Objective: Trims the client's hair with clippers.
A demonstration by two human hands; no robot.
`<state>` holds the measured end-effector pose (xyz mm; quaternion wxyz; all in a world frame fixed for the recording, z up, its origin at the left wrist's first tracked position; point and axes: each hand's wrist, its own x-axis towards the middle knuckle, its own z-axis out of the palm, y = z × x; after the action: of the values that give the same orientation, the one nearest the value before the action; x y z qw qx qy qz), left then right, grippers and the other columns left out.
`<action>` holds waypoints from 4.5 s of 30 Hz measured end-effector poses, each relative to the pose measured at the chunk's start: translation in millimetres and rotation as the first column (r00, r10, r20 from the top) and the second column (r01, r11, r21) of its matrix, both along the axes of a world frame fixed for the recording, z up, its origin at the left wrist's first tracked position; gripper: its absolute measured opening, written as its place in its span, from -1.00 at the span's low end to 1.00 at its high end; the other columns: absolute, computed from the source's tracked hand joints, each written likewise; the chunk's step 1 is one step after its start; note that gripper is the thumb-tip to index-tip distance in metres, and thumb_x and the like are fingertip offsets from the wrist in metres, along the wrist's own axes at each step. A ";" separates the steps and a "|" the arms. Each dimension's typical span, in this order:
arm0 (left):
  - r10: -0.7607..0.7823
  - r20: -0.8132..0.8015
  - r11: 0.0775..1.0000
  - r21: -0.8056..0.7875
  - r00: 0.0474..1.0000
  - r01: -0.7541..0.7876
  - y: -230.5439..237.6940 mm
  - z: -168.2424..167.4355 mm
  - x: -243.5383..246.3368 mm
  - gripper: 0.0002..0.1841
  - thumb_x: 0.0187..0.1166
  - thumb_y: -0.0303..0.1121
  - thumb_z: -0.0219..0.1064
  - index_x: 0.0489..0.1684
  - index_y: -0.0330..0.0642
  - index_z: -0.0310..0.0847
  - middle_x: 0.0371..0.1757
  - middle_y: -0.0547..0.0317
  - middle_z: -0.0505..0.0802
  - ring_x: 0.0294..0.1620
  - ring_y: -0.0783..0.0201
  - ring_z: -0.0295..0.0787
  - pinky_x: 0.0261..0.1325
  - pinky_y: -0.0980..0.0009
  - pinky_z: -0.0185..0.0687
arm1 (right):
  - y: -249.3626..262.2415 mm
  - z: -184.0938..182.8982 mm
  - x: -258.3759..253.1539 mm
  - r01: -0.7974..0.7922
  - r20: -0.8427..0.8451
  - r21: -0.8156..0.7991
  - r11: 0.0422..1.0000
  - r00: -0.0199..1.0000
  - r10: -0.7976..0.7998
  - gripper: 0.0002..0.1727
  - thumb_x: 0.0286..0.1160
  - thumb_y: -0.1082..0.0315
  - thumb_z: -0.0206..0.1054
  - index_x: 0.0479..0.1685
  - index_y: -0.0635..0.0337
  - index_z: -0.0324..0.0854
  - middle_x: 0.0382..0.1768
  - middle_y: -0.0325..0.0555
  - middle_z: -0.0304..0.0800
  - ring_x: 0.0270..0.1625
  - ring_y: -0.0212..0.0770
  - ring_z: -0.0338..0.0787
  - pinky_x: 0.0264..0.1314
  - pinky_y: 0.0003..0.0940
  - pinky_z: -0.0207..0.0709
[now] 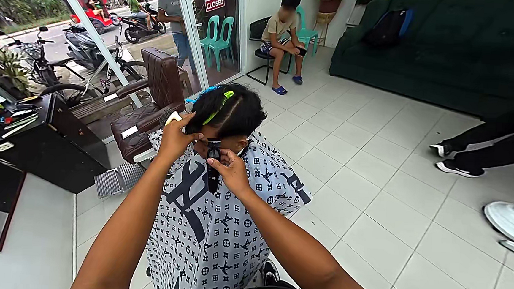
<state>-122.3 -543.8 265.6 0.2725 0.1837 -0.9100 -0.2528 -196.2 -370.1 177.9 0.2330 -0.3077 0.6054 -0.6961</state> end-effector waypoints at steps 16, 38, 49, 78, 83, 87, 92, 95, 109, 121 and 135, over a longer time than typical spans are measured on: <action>0.008 0.005 0.999 0.034 1.000 -0.008 -0.1 0.3 0.1 -0.36 0.33 -0.42 0.66 0.50 -0.25 0.62 0.48 -0.14 0.72 0.41 -0.06 0.74 0.41 -0.05 0.65 | 1.5 -5.4 0.3 0.024 -0.016 -0.045 0.999 1.000 -0.025 -0.57 0.41 0.33 0.58 0.19 0.38 0.65 -0.17 -0.02 0.89 -0.15 -0.38 0.87 0.06 -0.47 0.73; -0.024 -0.017 0.999 0.028 1.000 0.024 -4.0 -2.8 -0.2 -0.38 0.31 -0.43 0.67 0.45 -0.28 0.64 0.48 -0.13 0.72 0.46 -0.03 0.70 0.44 -0.05 0.64 | 1.5 -7.5 1.1 0.035 0.018 -0.060 0.998 0.999 -0.034 -0.60 0.45 0.34 0.55 0.19 0.38 0.65 -0.20 -0.05 0.90 -0.20 -0.38 0.86 0.01 -0.45 0.74; -0.012 -0.010 0.999 0.031 1.000 0.013 -3.0 -2.1 0.2 -0.37 0.31 -0.41 0.68 0.46 -0.27 0.64 0.49 -0.11 0.73 0.46 -0.01 0.70 0.44 -0.01 0.65 | 3.7 -8.9 2.6 0.021 0.065 -0.077 0.997 0.998 -0.016 -0.66 0.48 0.38 0.51 0.12 0.41 0.66 -0.25 -0.05 0.89 -0.24 -0.40 0.85 -0.03 -0.48 0.73; -0.023 -0.021 1.000 0.018 1.000 0.023 -4.5 -3.2 -0.7 -0.38 0.31 -0.41 0.67 0.45 -0.29 0.65 0.46 -0.10 0.75 0.50 0.00 0.67 0.55 -0.06 0.48 | 7.4 1.0 5.3 0.015 0.044 -0.024 1.000 0.999 -0.014 -0.61 0.40 0.34 0.59 0.10 0.37 0.67 -0.30 -0.09 0.88 -0.29 -0.41 0.84 -0.09 -0.48 0.72; -0.011 -0.013 1.000 0.021 1.000 0.011 -3.8 -2.5 -0.8 -0.37 0.31 -0.40 0.68 0.45 -0.26 0.65 0.46 -0.09 0.75 0.50 0.01 0.67 0.56 -0.06 0.47 | 4.5 0.8 2.0 0.037 -0.021 -0.002 0.999 0.999 -0.037 -0.57 0.38 0.28 0.62 0.14 0.33 0.68 -0.26 -0.09 0.88 -0.28 -0.38 0.83 -0.09 -0.45 0.71; -0.022 -0.020 0.999 0.023 1.000 0.022 -3.7 -2.9 -0.2 -0.38 0.31 -0.40 0.68 0.45 -0.28 0.66 0.46 -0.09 0.75 0.48 0.01 0.69 0.53 -0.04 0.52 | 3.0 0.1 1.5 0.046 -0.060 0.019 0.999 0.997 -0.045 -0.56 0.40 0.24 0.61 0.16 0.32 0.69 -0.25 -0.08 0.88 -0.26 -0.37 0.83 -0.06 -0.42 0.71; -0.014 -0.016 1.000 0.015 1.000 0.014 -4.6 -3.9 -1.0 -0.40 0.32 -0.39 0.67 0.43 -0.28 0.67 0.46 -0.07 0.76 0.49 0.03 0.68 0.57 -0.05 0.46 | 1.2 -1.8 1.3 0.055 -0.048 0.016 0.998 0.997 -0.054 -0.57 0.42 0.25 0.60 0.16 0.32 0.69 -0.24 -0.07 0.89 -0.25 -0.36 0.85 -0.05 -0.42 0.72; -0.021 -0.022 1.000 -0.006 1.000 0.021 -4.4 -3.2 -0.1 -0.41 0.31 -0.39 0.67 0.40 -0.30 0.69 0.45 -0.10 0.77 0.48 -0.03 0.68 0.57 -0.11 0.44 | -0.2 -3.7 0.7 0.051 -0.065 -0.005 0.999 0.997 -0.051 -0.57 0.43 0.27 0.58 0.17 0.36 0.67 -0.23 -0.04 0.89 -0.24 -0.33 0.85 -0.03 -0.38 0.74; -0.012 -0.007 1.000 -0.006 1.000 0.012 -4.9 -3.5 -0.2 -0.38 0.31 -0.38 0.68 0.44 -0.27 0.66 0.44 -0.11 0.77 0.47 -0.05 0.69 0.55 -0.13 0.47 | 0.5 -6.6 2.2 0.039 -0.042 -0.028 0.999 0.998 -0.041 -0.58 0.45 0.27 0.57 0.16 0.36 0.68 -0.23 -0.04 0.89 -0.23 -0.35 0.86 -0.03 -0.40 0.74; -0.013 -0.020 1.000 0.017 1.000 0.013 -3.4 -3.7 0.3 -0.39 0.31 -0.40 0.67 0.43 -0.28 0.67 0.46 -0.10 0.76 0.51 -0.01 0.66 0.58 -0.08 0.44 | 0.7 -8.2 0.1 0.038 -0.005 -0.057 0.998 0.999 -0.038 -0.61 0.46 0.31 0.55 0.15 0.38 0.66 -0.27 -0.07 0.87 -0.26 -0.39 0.83 -0.06 -0.44 0.72; -0.053 -0.292 0.994 -0.103 0.955 0.024 67.9 -47.3 28.4 -0.60 0.58 -0.28 0.39 0.14 -0.52 0.65 -0.05 -0.32 0.84 -0.18 -0.01 0.85 -0.14 0.06 0.78 | 76.3 -33.4 -21.2 0.061 0.201 -0.227 0.972 0.979 -0.015 -0.69 0.51 0.42 0.32 0.11 0.46 0.63 -0.21 -0.12 0.89 -0.14 -0.32 0.88 0.05 -0.33 0.79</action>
<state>-93.9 -475.9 218.3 0.4088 0.1125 -0.8740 -0.2375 -217.3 -293.7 144.5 0.2410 -0.2503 0.4994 -0.7936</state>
